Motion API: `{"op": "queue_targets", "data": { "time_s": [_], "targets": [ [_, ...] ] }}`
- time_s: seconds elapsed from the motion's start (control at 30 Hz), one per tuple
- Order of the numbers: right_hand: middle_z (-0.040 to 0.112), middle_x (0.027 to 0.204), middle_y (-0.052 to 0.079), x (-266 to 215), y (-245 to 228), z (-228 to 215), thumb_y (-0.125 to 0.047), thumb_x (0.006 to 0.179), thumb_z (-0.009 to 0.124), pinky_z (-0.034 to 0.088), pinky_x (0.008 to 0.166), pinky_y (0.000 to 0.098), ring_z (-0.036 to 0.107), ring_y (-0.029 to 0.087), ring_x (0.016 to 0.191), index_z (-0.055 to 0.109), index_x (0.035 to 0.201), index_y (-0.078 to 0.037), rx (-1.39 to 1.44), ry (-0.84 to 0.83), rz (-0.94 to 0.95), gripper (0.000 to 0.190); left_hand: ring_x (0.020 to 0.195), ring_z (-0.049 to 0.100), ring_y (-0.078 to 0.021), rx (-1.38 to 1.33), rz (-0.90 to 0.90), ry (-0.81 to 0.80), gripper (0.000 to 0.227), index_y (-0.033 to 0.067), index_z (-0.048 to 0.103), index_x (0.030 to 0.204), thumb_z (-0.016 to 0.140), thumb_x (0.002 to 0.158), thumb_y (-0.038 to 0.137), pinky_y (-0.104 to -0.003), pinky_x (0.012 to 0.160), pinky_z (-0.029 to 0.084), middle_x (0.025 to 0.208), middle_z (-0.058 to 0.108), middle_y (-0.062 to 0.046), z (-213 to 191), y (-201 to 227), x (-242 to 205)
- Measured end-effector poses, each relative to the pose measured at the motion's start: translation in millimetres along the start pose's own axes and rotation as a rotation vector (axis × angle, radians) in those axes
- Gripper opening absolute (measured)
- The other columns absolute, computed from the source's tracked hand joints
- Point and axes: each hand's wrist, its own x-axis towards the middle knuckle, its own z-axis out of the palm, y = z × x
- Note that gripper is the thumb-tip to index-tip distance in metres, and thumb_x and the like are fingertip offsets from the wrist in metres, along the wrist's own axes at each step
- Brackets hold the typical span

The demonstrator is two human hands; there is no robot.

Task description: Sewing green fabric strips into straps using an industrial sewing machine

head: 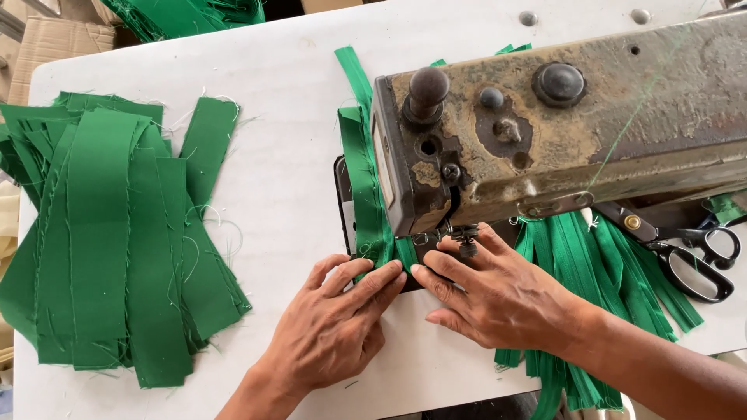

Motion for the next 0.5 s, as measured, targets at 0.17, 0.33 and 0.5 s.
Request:
{"op": "queue_targets", "data": {
  "time_s": [0.17, 0.33, 0.5],
  "targets": [
    [0.051, 0.132, 0.007, 1, 0, -2, -0.055, 0.102, 0.057, 0.046, 0.087, 0.0527, 0.054, 0.03, 0.071, 0.06, 0.14, -0.012, 0.067, -0.049, 0.055, 0.058, 0.117, 0.054, -0.0306, 0.056, 0.006, -0.048, 0.059, 0.0029, 0.06, 0.14, 0.067, 0.084, 0.021, -0.05, 0.107, 0.042, 0.151, 0.053, -0.007, 1, 2, -1],
    [0.05, 0.133, 0.008, 1, 1, -6, -0.057, 0.101, 0.057, 0.044, 0.088, 0.052, 0.053, 0.03, 0.075, 0.058, 0.142, -0.012, 0.051, -0.072, 0.035, 0.061, 0.113, 0.056, -0.0302, 0.064, -0.009, 0.0, 0.046, 0.0006, 0.066, 0.131, 0.061, 0.089, 0.018, -0.051, 0.109, 0.041, 0.139, 0.06, -0.009, -7, 10, 9],
    [0.049, 0.144, 0.006, -4, 5, 1, -0.059, 0.102, 0.055, 0.045, 0.088, 0.0528, 0.054, 0.03, 0.073, 0.055, 0.148, -0.011, 0.074, -0.104, 0.025, 0.066, 0.12, 0.059, -0.0308, 0.027, 0.021, 0.005, 0.047, -0.0001, 0.066, 0.131, 0.062, 0.088, 0.019, -0.051, 0.111, 0.04, 0.141, 0.061, -0.01, -6, 5, 9]
  ]
}}
